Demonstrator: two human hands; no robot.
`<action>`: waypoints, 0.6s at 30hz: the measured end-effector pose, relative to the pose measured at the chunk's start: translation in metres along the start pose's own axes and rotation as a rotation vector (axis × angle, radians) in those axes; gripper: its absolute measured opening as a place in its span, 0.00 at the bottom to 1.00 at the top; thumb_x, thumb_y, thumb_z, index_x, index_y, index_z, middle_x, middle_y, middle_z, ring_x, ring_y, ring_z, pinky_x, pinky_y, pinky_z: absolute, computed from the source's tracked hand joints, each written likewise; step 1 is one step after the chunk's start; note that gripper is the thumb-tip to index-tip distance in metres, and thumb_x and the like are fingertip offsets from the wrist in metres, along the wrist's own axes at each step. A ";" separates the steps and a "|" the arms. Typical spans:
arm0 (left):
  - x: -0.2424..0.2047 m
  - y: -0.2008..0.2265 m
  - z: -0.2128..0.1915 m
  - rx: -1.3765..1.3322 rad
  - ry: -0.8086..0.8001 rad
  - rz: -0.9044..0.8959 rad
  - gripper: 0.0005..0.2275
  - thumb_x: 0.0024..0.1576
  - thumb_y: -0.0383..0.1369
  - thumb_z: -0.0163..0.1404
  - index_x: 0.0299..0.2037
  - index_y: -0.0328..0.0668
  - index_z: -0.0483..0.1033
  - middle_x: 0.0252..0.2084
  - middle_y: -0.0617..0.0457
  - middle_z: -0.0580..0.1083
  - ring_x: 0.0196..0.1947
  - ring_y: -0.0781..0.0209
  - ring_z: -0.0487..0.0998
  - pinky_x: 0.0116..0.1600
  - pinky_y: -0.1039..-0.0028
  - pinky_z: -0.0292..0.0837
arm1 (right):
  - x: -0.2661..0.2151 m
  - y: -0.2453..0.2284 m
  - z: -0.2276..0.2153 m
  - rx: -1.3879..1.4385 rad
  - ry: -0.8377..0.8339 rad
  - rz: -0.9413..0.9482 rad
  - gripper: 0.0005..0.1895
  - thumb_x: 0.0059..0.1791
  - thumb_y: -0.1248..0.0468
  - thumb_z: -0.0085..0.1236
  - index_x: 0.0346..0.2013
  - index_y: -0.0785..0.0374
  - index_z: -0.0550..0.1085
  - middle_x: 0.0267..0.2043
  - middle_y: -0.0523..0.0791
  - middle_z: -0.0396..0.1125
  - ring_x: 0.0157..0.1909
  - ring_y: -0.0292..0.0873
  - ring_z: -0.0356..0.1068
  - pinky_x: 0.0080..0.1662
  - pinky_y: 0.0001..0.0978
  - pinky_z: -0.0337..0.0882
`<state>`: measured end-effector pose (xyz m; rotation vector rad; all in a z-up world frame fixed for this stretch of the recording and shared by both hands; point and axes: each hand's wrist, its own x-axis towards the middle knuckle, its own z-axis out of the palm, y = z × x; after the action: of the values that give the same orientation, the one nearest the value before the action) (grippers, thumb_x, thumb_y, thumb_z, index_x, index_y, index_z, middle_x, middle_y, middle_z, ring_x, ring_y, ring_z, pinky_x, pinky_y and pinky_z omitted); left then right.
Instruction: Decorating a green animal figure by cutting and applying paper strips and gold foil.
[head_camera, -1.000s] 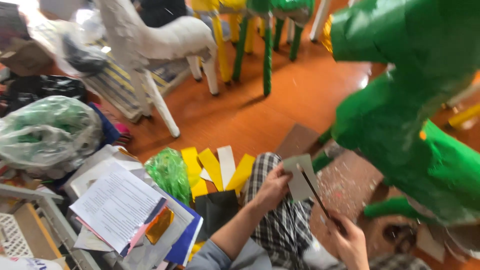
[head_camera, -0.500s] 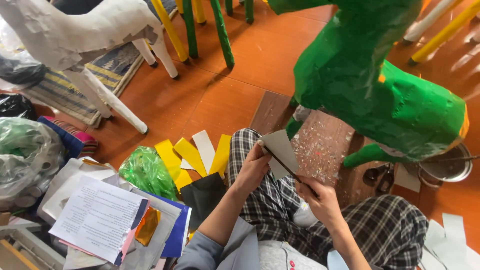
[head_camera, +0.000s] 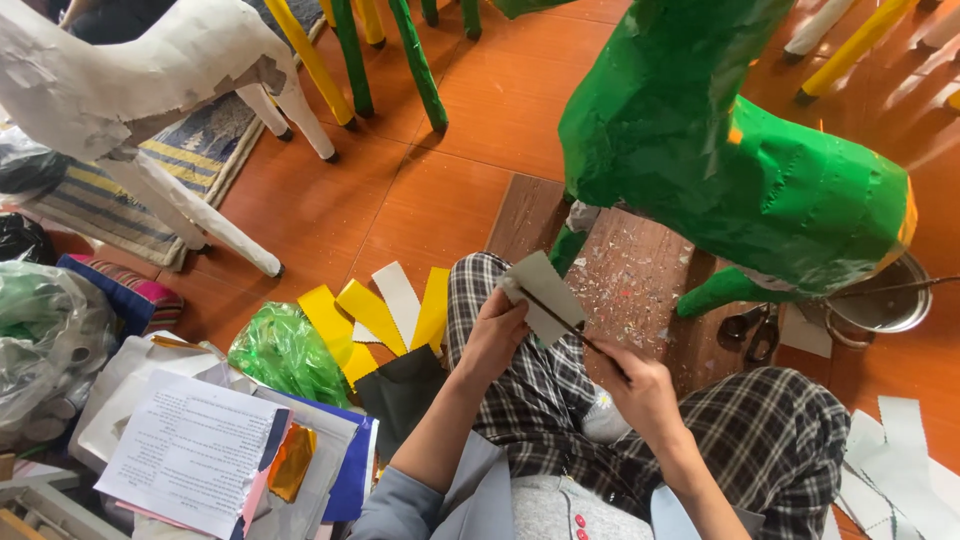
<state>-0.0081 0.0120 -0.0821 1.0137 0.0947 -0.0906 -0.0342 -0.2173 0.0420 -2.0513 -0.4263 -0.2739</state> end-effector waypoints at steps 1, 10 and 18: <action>-0.001 0.002 0.001 0.001 -0.001 -0.004 0.25 0.66 0.26 0.38 0.72 0.41 0.43 0.69 0.43 0.55 0.47 0.70 0.57 0.45 0.68 0.64 | -0.003 0.005 -0.002 0.000 0.001 0.004 0.12 0.42 0.69 0.61 0.39 0.54 0.81 0.35 0.45 0.77 0.37 0.48 0.77 0.40 0.35 0.75; -0.022 0.068 0.050 -0.167 -0.028 -0.084 0.25 0.63 0.23 0.38 0.72 0.43 0.47 0.64 0.40 0.63 0.47 0.57 0.74 0.45 0.67 0.74 | 0.019 0.000 0.001 0.119 -0.049 0.356 0.09 0.49 0.57 0.57 0.42 0.53 0.78 0.26 0.47 0.71 0.29 0.43 0.69 0.35 0.38 0.70; -0.051 0.047 0.060 -0.260 0.075 -0.235 0.21 0.58 0.28 0.52 0.61 0.31 0.65 0.53 0.44 0.72 0.47 0.51 0.77 0.51 0.57 0.74 | 0.047 -0.019 0.022 0.382 -0.103 0.322 0.06 0.45 0.67 0.60 0.22 0.63 0.75 0.13 0.41 0.59 0.17 0.33 0.57 0.22 0.25 0.55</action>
<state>-0.0506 -0.0129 -0.0043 0.7428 0.2867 -0.2483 0.0010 -0.1811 0.0635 -1.7267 -0.1855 0.1032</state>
